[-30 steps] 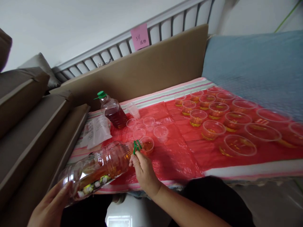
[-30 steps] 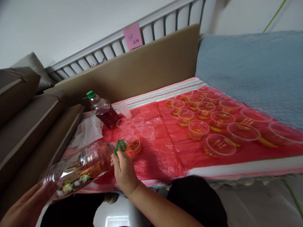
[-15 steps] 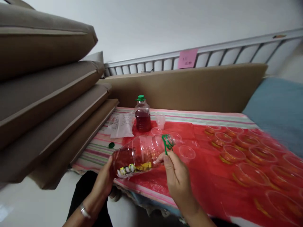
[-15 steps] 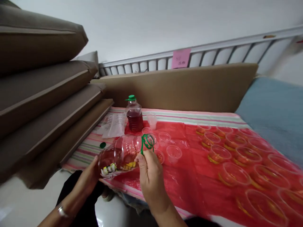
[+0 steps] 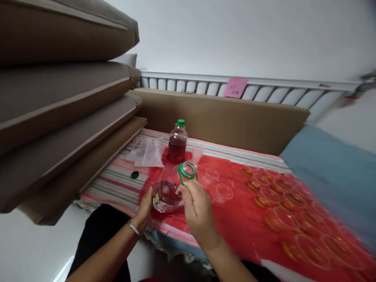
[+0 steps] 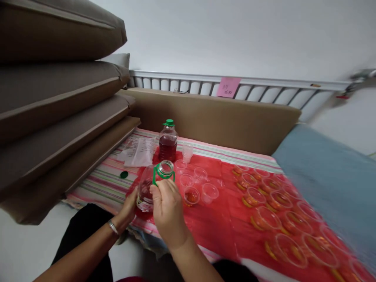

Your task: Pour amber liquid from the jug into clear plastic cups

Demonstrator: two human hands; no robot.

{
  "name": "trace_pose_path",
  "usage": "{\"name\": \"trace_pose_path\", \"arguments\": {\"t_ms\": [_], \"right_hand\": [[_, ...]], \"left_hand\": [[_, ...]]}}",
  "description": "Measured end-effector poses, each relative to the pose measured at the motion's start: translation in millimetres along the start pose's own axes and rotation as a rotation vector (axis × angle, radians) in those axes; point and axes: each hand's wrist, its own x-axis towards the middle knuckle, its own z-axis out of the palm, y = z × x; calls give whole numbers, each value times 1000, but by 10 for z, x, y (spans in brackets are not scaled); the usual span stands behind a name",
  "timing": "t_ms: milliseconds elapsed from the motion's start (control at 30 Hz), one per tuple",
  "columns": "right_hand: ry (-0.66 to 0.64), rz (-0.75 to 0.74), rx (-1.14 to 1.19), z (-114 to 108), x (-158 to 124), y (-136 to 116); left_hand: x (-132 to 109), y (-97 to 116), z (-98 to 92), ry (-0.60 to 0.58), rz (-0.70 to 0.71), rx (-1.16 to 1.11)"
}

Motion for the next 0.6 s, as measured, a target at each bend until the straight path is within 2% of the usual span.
{"name": "trace_pose_path", "arguments": {"t_ms": [100, 200, 233, 333, 400, 500, 567, 600], "right_hand": [[-30, -38, -67, 101, 25, -37], [-76, -77, -109, 236, 99, -91], [-102, -87, -115, 280, 130, -116], [-131, -102, -101, 349, 208, -194], [-82, -114, -68, 306, 207, -197], [64, -51, -104, 108, 45, 9], [116, 101, -211, -53, -176, 305], [85, 203, -266, -123, -309, 481]], "left_hand": [[1, 192, -21, -45, 98, 89], [-35, 535, -49, -82, 256, 171], [-51, 653, -52, -119, 311, 190], [-69, 919, -35, -359, 517, 377], [-38, 997, -10, -415, 656, 572], [45, 1004, 14, -336, 762, 757], [87, 980, 14, -325, 797, 811], [99, 969, 10, -325, 808, 821]]}}
